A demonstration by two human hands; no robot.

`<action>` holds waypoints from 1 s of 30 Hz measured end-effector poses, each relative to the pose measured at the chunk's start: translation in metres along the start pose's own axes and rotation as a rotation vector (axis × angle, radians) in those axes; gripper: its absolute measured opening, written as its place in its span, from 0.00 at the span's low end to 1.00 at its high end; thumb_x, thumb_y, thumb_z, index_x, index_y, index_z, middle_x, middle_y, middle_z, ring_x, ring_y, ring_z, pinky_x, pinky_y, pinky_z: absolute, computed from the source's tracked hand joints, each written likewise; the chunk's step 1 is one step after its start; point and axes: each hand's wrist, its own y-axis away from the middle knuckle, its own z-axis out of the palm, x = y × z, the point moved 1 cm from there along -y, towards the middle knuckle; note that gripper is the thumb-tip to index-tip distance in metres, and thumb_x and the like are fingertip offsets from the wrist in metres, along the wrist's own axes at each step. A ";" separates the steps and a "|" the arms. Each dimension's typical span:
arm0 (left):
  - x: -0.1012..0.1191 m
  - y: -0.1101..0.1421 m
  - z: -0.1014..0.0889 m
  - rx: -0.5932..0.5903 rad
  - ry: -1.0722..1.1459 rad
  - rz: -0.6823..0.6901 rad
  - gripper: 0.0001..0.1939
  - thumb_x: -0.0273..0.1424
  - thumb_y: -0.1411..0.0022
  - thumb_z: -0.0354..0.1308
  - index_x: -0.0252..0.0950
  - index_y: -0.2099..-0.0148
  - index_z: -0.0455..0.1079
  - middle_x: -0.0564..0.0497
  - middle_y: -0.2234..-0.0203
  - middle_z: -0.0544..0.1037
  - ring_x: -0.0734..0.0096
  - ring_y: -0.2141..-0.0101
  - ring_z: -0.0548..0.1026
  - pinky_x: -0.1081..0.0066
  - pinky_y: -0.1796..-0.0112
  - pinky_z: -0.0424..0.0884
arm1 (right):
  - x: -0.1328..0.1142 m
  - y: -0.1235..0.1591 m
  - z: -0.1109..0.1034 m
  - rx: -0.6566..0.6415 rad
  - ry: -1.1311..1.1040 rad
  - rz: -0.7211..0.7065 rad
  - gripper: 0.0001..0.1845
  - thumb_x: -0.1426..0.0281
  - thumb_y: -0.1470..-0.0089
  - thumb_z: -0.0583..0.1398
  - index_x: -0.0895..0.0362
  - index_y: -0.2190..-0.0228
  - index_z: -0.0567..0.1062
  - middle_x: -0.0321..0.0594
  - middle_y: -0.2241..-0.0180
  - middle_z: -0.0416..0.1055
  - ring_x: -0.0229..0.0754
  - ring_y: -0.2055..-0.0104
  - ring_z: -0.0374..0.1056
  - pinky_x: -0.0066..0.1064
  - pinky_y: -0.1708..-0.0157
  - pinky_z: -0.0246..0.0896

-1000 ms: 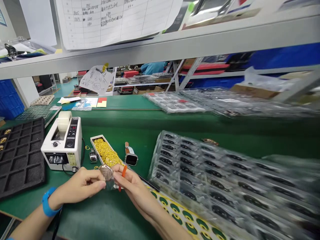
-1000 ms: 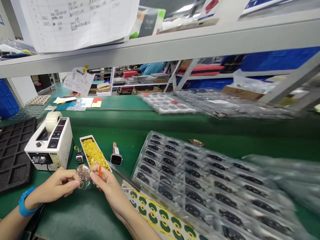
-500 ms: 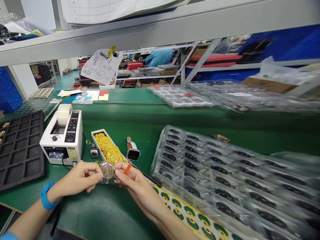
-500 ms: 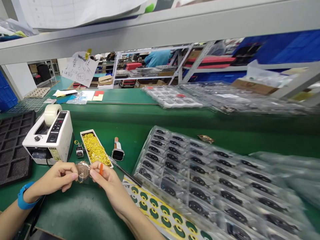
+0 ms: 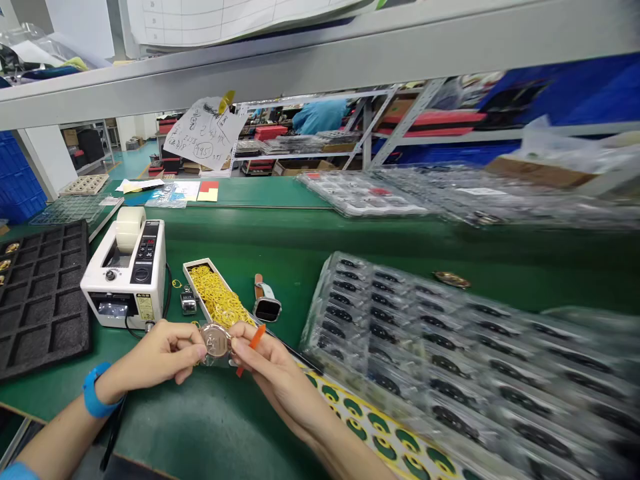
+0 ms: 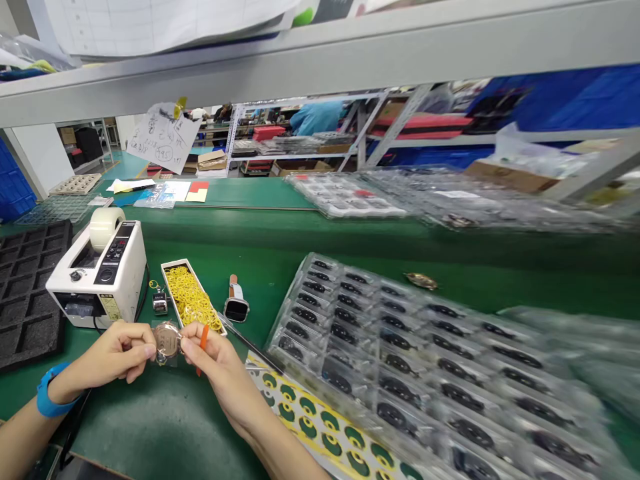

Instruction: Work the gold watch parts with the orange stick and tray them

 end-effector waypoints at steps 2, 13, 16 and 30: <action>0.000 0.000 0.000 0.000 -0.007 0.009 0.14 0.36 0.37 0.51 0.35 0.73 0.60 0.59 0.88 0.63 0.82 0.86 0.56 0.79 0.82 0.52 | 0.001 0.000 -0.001 0.009 0.009 -0.001 0.25 0.46 0.55 0.63 0.55 0.75 0.66 0.32 0.78 0.55 0.36 0.74 0.50 0.28 0.73 0.48; -0.009 -0.010 0.007 0.294 -0.448 -0.035 0.13 0.30 0.40 0.50 0.35 0.77 0.57 0.58 0.84 0.62 0.78 0.81 0.58 0.75 0.77 0.51 | 0.008 -0.002 0.004 0.109 0.356 -0.253 0.23 0.48 0.46 0.55 0.55 0.74 0.69 0.36 0.75 0.64 0.39 0.72 0.59 0.30 0.70 0.58; -0.012 -0.011 0.003 0.433 -0.616 -0.064 0.14 0.31 0.40 0.50 0.36 0.77 0.57 0.57 0.86 0.61 0.76 0.82 0.59 0.74 0.77 0.51 | 0.009 -0.003 0.002 0.150 0.342 -0.242 0.23 0.47 0.47 0.56 0.55 0.74 0.69 0.35 0.75 0.63 0.39 0.71 0.59 0.30 0.71 0.59; -0.027 -0.020 0.014 0.379 -0.333 0.538 0.11 0.28 0.45 0.62 0.38 0.58 0.77 0.43 0.43 0.68 0.57 0.44 0.65 0.56 0.44 0.58 | 0.016 -0.007 0.009 -0.002 -0.136 -0.066 0.20 0.52 0.56 0.66 0.57 0.75 0.72 0.33 0.77 0.62 0.35 0.75 0.56 0.27 0.72 0.56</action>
